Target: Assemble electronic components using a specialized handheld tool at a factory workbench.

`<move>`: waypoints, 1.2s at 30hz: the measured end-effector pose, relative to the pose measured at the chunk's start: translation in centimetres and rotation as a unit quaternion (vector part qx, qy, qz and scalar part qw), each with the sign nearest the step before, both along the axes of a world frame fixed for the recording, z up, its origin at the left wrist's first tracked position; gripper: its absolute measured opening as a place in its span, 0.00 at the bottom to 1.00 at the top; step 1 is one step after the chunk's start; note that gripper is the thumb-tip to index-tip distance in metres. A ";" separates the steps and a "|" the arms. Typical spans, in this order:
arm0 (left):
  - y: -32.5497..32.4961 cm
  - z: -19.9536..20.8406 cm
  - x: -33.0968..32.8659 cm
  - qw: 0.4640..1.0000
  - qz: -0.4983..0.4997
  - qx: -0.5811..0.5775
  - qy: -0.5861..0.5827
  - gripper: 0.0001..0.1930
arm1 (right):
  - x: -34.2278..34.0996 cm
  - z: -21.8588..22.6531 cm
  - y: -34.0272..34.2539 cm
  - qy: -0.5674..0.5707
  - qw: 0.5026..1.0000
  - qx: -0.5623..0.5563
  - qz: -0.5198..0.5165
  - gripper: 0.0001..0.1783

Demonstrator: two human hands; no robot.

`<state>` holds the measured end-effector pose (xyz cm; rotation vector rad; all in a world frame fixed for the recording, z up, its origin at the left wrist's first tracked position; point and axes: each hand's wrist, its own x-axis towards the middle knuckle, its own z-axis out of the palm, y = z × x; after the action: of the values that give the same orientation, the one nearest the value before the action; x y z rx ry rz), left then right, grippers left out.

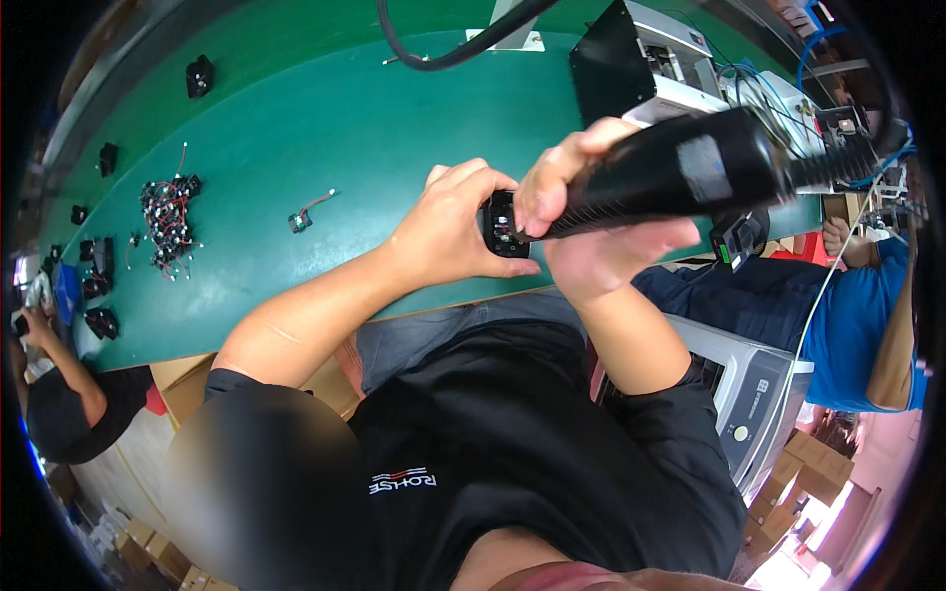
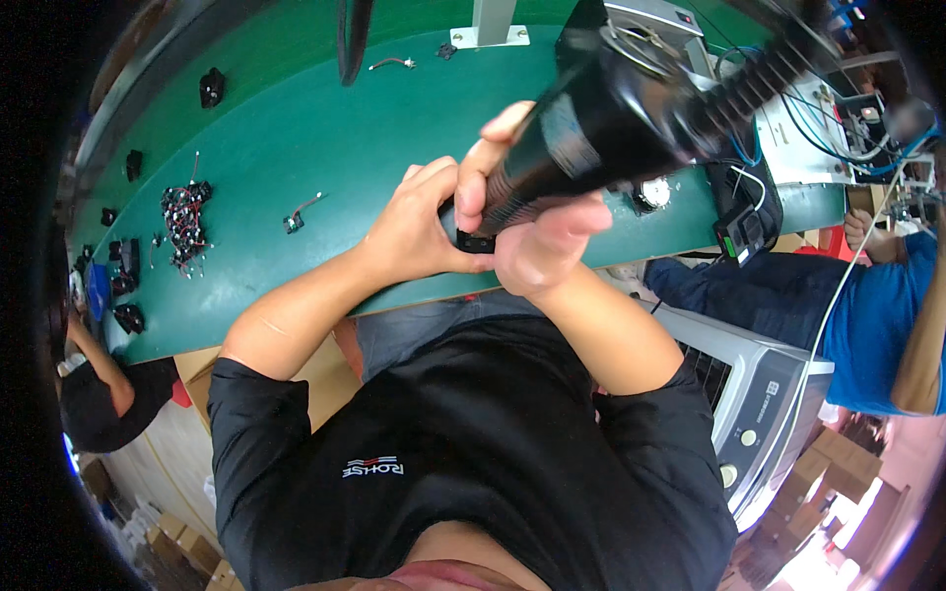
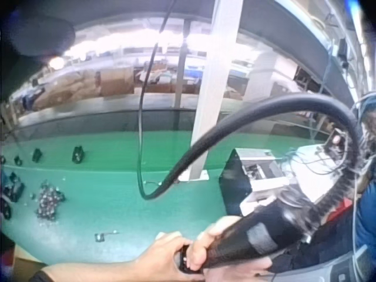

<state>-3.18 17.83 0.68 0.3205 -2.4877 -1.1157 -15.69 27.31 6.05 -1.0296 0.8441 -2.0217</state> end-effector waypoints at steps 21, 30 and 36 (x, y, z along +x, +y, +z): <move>0.0 0.8 -0.1 0.998 0.037 0.056 0.005 0.42 | -14.1 5.7 2.3 0.228 0.922 0.030 -0.310 0.50; 0.1 1.0 0.2 0.996 0.063 -0.006 -0.057 0.40 | -9.5 5.3 3.4 0.071 0.976 -0.005 -0.205 0.52; -0.2 0.3 -0.2 0.999 0.034 -0.025 0.014 0.40 | -2.5 3.6 1.4 0.065 0.994 -0.053 -0.067 0.58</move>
<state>-3.38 17.65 0.94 0.3712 -2.4571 -1.0224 -18.16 28.75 9.68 -1.2039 0.9015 -2.1499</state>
